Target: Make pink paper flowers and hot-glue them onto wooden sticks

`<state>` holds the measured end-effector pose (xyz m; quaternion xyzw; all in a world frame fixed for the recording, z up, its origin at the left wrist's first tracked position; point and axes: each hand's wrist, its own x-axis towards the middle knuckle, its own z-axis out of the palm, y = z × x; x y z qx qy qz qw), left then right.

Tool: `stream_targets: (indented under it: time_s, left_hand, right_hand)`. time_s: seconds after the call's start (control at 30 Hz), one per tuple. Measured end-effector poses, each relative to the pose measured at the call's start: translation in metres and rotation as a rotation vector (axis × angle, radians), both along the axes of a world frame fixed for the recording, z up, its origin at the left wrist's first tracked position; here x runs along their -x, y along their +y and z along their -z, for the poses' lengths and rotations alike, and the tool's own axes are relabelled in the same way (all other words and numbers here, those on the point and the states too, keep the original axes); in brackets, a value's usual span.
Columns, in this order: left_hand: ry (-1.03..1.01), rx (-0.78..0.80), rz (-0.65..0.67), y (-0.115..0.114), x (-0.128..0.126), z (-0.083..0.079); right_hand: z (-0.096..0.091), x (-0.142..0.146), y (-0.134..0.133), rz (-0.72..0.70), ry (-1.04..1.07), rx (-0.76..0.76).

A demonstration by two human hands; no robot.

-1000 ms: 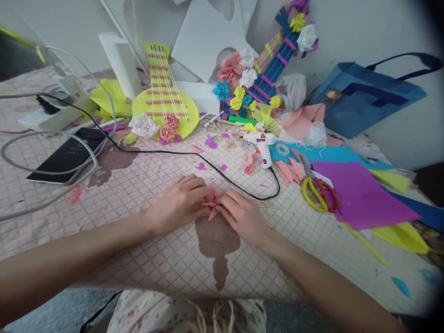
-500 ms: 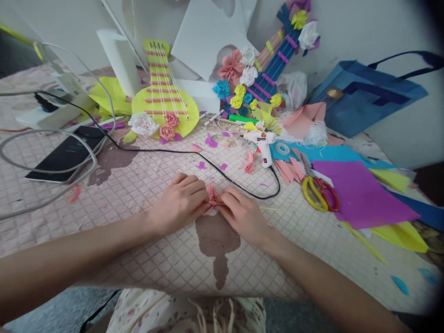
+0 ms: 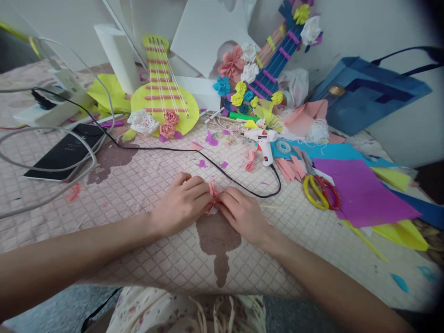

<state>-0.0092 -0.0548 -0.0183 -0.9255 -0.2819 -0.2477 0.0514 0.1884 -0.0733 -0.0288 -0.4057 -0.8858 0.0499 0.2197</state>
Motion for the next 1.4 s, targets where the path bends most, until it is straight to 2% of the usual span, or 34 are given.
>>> stream_targets:
  time_s: [0.4, 0.6, 0.83, 1.17, 1.4]
  left_hand:
    - [0.103, -0.064, 0.008, 0.000, -0.004, 0.006]
    - [0.020, 0.027, -0.019, 0.000, -0.003, 0.002]
    - [-0.031, 0.120, -0.037, 0.000, -0.002, -0.001]
    - [0.032, 0.132, -0.024, -0.001, -0.003, 0.000]
    - [0.000, 0.144, -0.055, 0.001, -0.001, 0.000]
  right_hand:
    - [0.008, -0.001, 0.000, -0.019, -0.082, -0.024]
    - [0.009, -0.004, 0.000, -0.012, 0.077, 0.062]
    - [0.003, -0.004, -0.001, -0.009, 0.077, 0.117]
    - [0.005, 0.001, -0.001, -0.002, -0.033, 0.010]
    - [-0.001, -0.011, 0.001, -0.044, 0.085, 0.166]
